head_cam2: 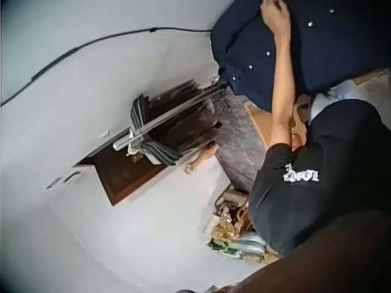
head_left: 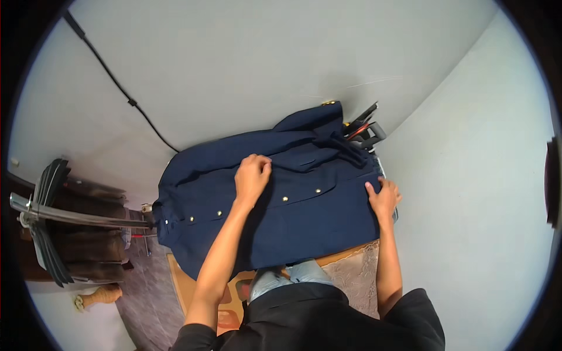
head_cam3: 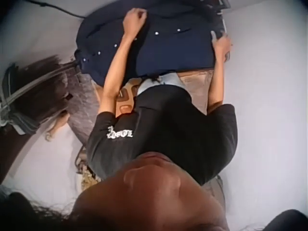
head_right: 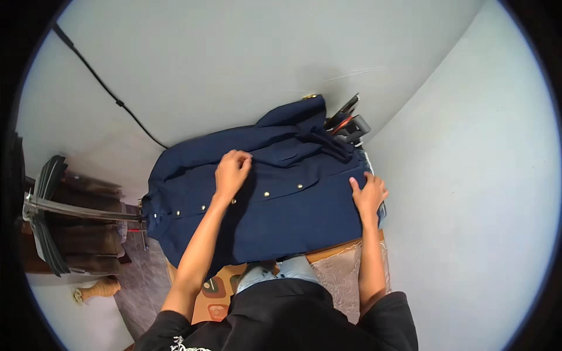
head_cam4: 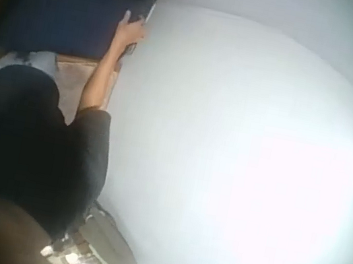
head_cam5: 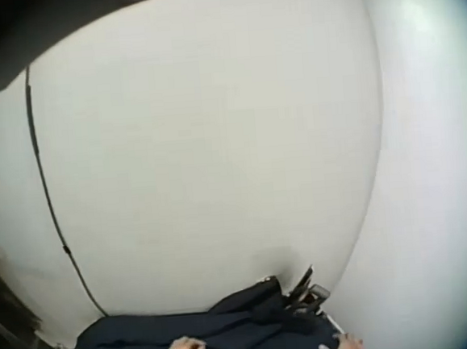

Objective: Ironing a dark blue button-down shirt on an ironing surface.

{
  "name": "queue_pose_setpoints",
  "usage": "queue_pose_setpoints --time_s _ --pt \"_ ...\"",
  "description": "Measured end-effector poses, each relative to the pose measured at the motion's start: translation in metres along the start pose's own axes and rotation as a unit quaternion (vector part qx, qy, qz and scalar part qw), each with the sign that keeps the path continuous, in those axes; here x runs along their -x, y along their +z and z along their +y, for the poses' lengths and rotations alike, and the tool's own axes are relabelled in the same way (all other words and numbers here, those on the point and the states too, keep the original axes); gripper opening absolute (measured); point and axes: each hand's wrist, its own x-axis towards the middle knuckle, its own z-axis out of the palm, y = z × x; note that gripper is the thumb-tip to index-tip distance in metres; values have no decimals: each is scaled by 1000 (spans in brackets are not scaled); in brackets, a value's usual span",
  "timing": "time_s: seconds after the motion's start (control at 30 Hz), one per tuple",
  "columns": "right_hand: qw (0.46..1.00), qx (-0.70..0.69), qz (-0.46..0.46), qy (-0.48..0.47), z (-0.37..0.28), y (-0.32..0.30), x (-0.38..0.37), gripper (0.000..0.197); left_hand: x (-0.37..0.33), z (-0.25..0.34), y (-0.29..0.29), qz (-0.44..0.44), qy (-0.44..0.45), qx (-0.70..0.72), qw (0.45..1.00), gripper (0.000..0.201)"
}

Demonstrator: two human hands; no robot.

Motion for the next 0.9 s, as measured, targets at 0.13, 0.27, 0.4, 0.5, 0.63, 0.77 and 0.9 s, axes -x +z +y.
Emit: queue_pose_setpoints --time_s 0.13,0.27,0.4,0.5,0.63,0.77,0.9 --pt "995 11 26 95 22 -5 17 41 -58 26 90 -16 140 42 989 8" --pt "995 -28 19 98 40 0 25 31 -76 41 148 -158 241 -54 956 30" --pt "994 -26 69 77 53 -6 25 27 -71 43 177 -155 246 -185 939 62" --pt "989 8 19 149 51 -6 27 26 -84 45 182 -18 221 -163 962 69" --pt "978 -176 66 86 20 4 -14 58 -98 64 184 -64 101 -116 986 65" --pt "953 -270 133 -16 -32 19 -88 77 -96 80 203 17 131 -135 982 56" --pt "898 -401 180 -7 -61 61 -143 62 -94 86 185 -43 98 -65 992 30"
